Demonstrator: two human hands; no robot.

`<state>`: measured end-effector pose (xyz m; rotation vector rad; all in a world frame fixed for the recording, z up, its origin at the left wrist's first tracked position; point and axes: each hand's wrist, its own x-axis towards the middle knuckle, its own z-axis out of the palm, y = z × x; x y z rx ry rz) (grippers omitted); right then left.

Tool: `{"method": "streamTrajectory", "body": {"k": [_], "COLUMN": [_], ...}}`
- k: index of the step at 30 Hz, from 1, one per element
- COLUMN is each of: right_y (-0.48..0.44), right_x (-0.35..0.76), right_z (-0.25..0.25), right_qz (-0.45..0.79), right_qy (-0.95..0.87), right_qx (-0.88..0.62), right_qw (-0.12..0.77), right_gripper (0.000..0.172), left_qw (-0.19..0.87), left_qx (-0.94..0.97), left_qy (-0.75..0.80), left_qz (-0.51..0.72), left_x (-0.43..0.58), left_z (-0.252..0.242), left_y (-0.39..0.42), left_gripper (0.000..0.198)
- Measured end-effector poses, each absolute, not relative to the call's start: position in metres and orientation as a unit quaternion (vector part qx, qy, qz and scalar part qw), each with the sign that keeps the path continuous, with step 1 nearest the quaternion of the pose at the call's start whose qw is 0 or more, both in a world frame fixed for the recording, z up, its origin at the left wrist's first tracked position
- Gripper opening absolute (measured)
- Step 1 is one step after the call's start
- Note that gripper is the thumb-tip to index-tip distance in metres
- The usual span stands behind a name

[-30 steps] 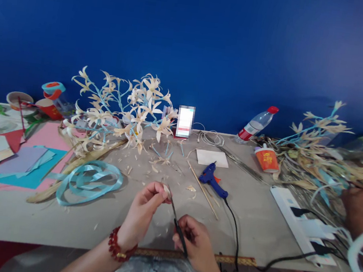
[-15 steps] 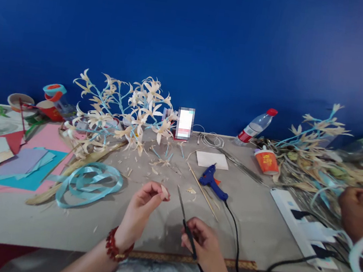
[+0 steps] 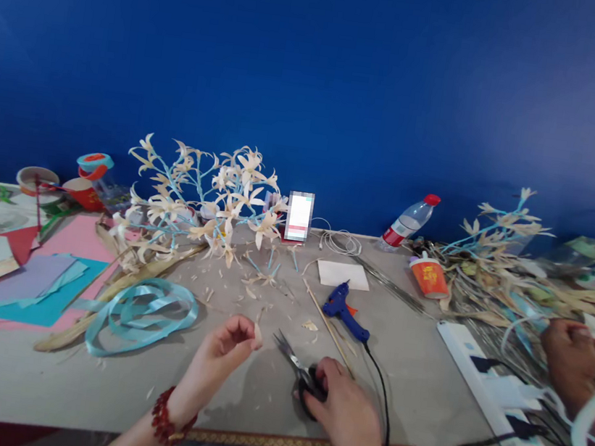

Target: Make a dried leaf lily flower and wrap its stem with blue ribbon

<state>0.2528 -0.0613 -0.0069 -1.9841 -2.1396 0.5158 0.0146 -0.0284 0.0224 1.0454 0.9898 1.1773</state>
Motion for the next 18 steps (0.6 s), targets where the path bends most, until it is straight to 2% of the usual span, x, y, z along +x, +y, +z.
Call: {"method": "streamTrajectory", "body": {"k": [5, 10, 16, 18], "right_y": [-0.056, -0.058, -0.065, -0.066], "right_x": [0.256, 0.259, 0.259, 0.260], "right_z": [0.001, -0.003, -0.021, -0.024], "right_qz": [0.205, 0.213, 0.198, 0.198], "right_qy": [-0.729, -0.734, -0.741, -0.739], "right_qx": [-0.644, -0.627, -0.611, -0.611], "right_qw": [0.108, 0.151, 0.196, 0.206], "right_gripper": [0.016, 0.017, 0.011, 0.011], "left_qw": [0.566, 0.365, 0.274, 0.262], "left_qx": [0.500, 0.668, 0.715, 0.732], "left_qy": [0.464, 0.546, 0.587, 0.589], "left_qz": [0.463, 0.349, 0.262, 0.218], "left_x": [-0.001, -0.027, -0.032, -0.025], "left_z": [0.019, 0.017, 0.010, 0.005], "left_y": [-0.028, 0.007, 0.075, 0.090], "left_gripper": [0.017, 0.018, 0.012, 0.020]}}
